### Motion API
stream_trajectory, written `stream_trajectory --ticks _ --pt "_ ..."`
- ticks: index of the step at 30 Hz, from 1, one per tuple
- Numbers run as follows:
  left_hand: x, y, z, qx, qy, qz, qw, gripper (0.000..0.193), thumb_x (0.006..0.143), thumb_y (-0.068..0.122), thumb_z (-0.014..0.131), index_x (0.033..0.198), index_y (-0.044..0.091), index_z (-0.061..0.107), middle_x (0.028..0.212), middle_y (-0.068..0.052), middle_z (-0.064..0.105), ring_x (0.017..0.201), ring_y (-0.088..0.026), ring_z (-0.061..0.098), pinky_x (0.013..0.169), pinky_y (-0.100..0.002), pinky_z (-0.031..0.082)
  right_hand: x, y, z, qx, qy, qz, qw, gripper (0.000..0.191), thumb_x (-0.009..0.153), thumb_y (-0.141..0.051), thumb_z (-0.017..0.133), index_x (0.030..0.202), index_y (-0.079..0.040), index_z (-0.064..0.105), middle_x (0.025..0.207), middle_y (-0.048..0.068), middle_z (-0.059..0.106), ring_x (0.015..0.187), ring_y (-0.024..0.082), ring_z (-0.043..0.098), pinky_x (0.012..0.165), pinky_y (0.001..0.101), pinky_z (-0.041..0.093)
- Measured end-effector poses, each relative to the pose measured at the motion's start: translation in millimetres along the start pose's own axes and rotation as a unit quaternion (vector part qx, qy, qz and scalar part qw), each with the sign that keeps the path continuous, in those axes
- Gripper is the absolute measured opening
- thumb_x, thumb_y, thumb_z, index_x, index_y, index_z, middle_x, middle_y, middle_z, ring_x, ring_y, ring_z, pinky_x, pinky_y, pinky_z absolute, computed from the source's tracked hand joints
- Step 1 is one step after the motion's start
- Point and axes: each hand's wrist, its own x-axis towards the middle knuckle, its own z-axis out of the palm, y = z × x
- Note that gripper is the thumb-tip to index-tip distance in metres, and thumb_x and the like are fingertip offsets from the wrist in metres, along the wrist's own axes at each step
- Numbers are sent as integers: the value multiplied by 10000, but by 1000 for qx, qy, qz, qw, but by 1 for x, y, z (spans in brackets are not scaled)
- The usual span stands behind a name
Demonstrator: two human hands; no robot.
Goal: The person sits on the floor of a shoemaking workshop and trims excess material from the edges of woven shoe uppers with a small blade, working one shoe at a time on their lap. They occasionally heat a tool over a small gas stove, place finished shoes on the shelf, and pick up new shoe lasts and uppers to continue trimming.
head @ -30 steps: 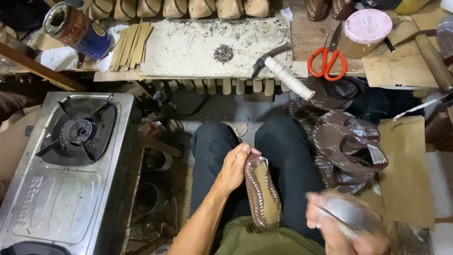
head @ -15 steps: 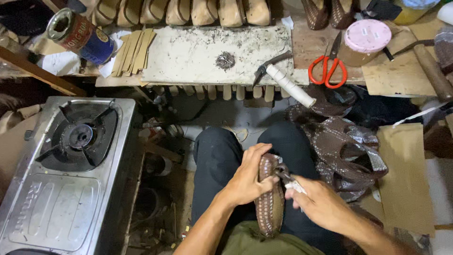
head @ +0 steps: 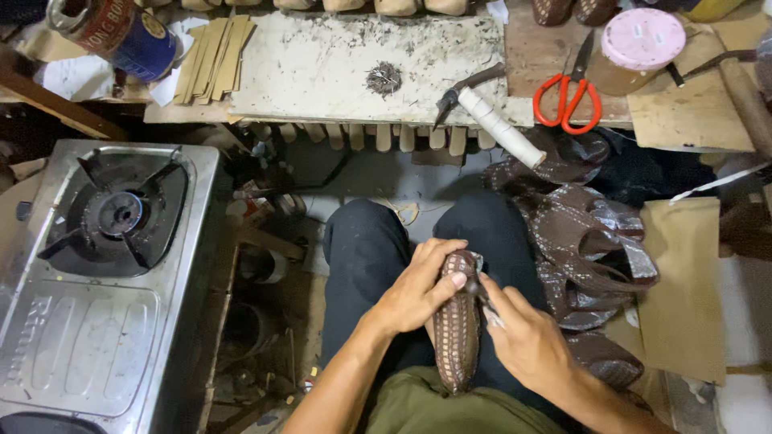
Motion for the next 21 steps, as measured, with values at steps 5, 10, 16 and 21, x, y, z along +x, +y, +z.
stream_trajectory --ticks 5,10,16,21 --pt "-2 15 7 77 45 49 995 545 946 157 611 1431 -40 459 1358 -238 526 1277 -400 476 1130 -456 405 5 -6 -30 129 -88 44 987 516 911 -91 568 1421 -44 505 922 119 673 741 301 702 654 409 576" --pt "8 23 10 111 49 47 992 575 873 117 615 1396 -69 468 1317 -254 534 1225 -415 481 1103 -468 413 4 -6 -36 -142 -113 40 983 719 818 -133 655 1504 -76 446 1047 165 614 700 373 693 621 474 553" --pt "10 12 -5 26 -1 23 999 497 956 118 559 1419 -55 503 1317 -236 558 1249 -403 498 1112 -473 400 7 -10 5 -111 24 -3 994 621 830 -96 638 1419 -1 469 970 193 615 737 396 691 645 478 557" --pt "6 20 10 113 79 25 990 490 837 79 564 1305 -61 533 1217 -228 565 1154 -409 513 1050 -473 435 7 -16 -14 64 -31 34 997 550 854 -80 599 1392 -29 496 972 177 660 781 374 715 675 460 569"
